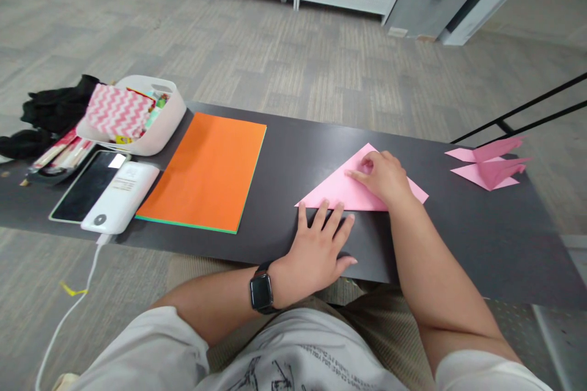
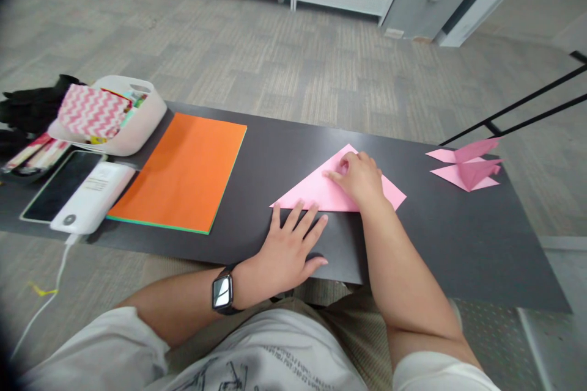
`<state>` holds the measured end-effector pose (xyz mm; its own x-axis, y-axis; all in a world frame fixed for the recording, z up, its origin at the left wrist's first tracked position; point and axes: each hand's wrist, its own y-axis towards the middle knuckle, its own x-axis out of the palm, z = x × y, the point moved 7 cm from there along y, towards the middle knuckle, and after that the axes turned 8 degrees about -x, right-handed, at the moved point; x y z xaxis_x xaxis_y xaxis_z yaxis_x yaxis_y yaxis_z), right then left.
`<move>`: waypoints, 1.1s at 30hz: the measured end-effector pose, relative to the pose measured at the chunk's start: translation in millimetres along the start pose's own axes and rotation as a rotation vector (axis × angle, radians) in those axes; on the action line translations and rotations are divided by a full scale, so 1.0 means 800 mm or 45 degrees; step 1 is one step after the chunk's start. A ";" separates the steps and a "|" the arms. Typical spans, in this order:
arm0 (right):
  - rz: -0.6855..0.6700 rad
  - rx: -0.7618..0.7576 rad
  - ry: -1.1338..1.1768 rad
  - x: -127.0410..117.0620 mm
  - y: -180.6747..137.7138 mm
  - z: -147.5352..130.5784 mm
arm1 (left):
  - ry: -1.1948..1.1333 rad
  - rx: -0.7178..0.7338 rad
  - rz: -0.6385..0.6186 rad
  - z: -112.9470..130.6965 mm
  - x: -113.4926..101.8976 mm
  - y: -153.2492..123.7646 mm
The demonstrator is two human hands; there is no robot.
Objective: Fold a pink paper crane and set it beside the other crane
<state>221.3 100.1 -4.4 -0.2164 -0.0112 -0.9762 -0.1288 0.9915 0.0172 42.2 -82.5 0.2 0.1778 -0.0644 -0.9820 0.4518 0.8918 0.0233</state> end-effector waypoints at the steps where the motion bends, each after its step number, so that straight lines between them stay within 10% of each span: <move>1: 0.001 -0.001 -0.002 0.000 0.000 0.000 | 0.001 0.001 0.001 0.000 0.000 0.000; 33: 0.022 0.000 0.010 0.004 0.000 0.002 | 0.025 -0.003 0.009 0.001 0.004 0.001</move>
<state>221.9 100.4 -7.5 -0.2262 0.0045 -0.9741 -0.1252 0.9916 0.0337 43.6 -82.3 -3.2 0.1642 -0.0491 -0.9852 0.4487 0.8932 0.0303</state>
